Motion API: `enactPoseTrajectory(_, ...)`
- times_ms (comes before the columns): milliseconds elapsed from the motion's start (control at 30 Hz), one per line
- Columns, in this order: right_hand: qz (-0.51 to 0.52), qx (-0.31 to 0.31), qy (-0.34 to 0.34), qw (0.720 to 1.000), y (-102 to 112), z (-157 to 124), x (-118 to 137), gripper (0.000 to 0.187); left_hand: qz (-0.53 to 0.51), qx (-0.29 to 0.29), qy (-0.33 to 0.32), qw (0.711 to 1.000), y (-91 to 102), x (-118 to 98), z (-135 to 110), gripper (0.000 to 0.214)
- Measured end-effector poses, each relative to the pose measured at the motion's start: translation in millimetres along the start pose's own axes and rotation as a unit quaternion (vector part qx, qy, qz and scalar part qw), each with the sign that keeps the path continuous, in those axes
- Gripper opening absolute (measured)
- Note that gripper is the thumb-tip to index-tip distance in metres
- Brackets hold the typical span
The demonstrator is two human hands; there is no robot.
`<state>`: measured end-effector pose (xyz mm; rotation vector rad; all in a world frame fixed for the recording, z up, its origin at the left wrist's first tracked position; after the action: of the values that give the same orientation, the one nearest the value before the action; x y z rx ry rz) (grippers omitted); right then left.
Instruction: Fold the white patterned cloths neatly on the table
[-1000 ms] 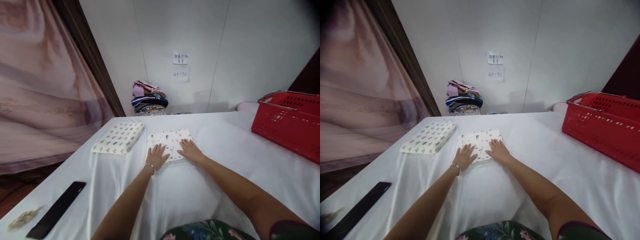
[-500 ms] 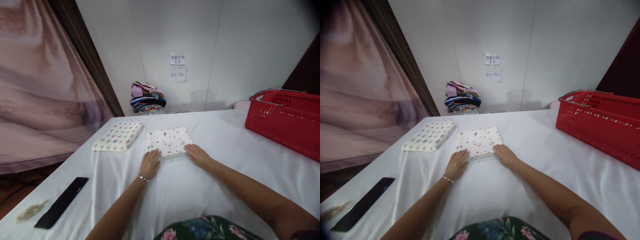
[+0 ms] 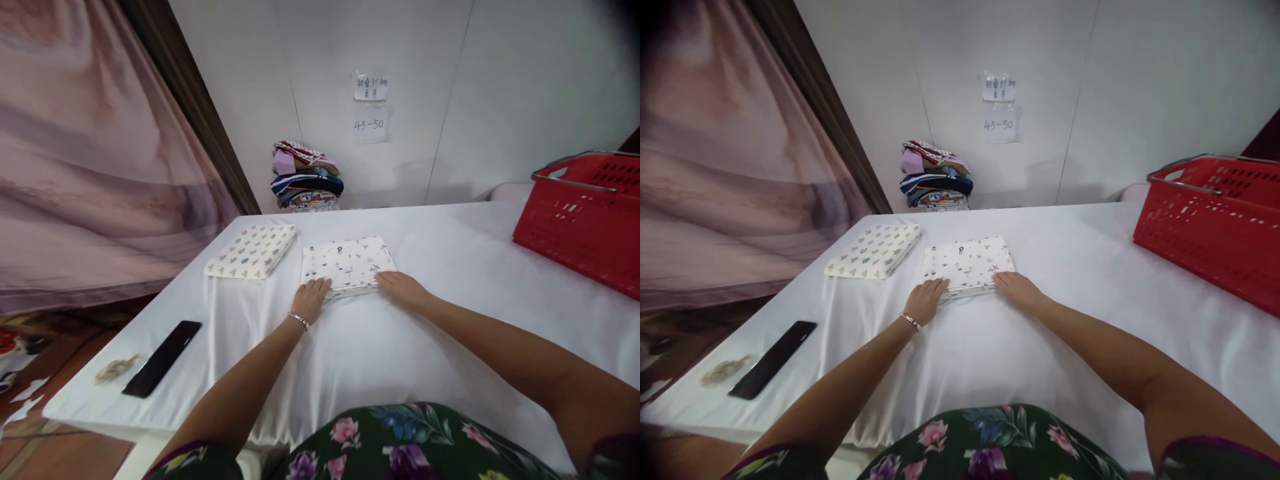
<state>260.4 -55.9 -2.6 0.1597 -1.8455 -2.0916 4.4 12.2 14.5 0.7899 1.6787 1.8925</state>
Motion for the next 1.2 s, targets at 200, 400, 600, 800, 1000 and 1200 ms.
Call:
enactPoseTrajectory(200,-0.015,0.000,-0.002,1.000,7,-1,6,0.050,-0.012,-0.005,0.004,1.000,-1.8,7,0,0.063)
enactPoseTrajectory(400,-0.059,-0.056,0.012,0.997,8,3,37,0.056,-0.023,-0.007,0.023,0.999,12.3,11,7,0.063)
enactPoseTrajectory(600,-0.051,-0.077,-0.042,0.995,-5,13,32,0.065,-0.047,-0.005,0.048,0.998,49.8,20,21,0.072)
enactPoseTrajectory(800,-0.074,-0.099,-0.026,0.992,1,9,18,0.068,-0.044,-0.034,0.010,0.998,63.0,19,23,0.072)
enactPoseTrajectory(1000,-0.075,-0.201,-0.016,0.977,69,3,-1,0.055,-0.065,-0.128,-0.021,0.989,98.9,15,14,0.068)
enactPoseTrajectory(1200,0.067,-0.287,0.040,0.955,179,-31,8,0.051,-0.197,-0.287,-0.045,0.936,179.3,20,-14,0.060)
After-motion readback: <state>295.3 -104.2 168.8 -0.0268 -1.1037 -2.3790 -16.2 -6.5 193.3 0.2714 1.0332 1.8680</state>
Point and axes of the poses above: each hand's wrist, its own z-axis towards the middle knuckle, its own y-axis out of the back of the hand, x = y × z, the point moved 3 cm from there along z, towards the middle knuckle, and after that the axes turned 1 degree about -y, right-handed, at the moved point
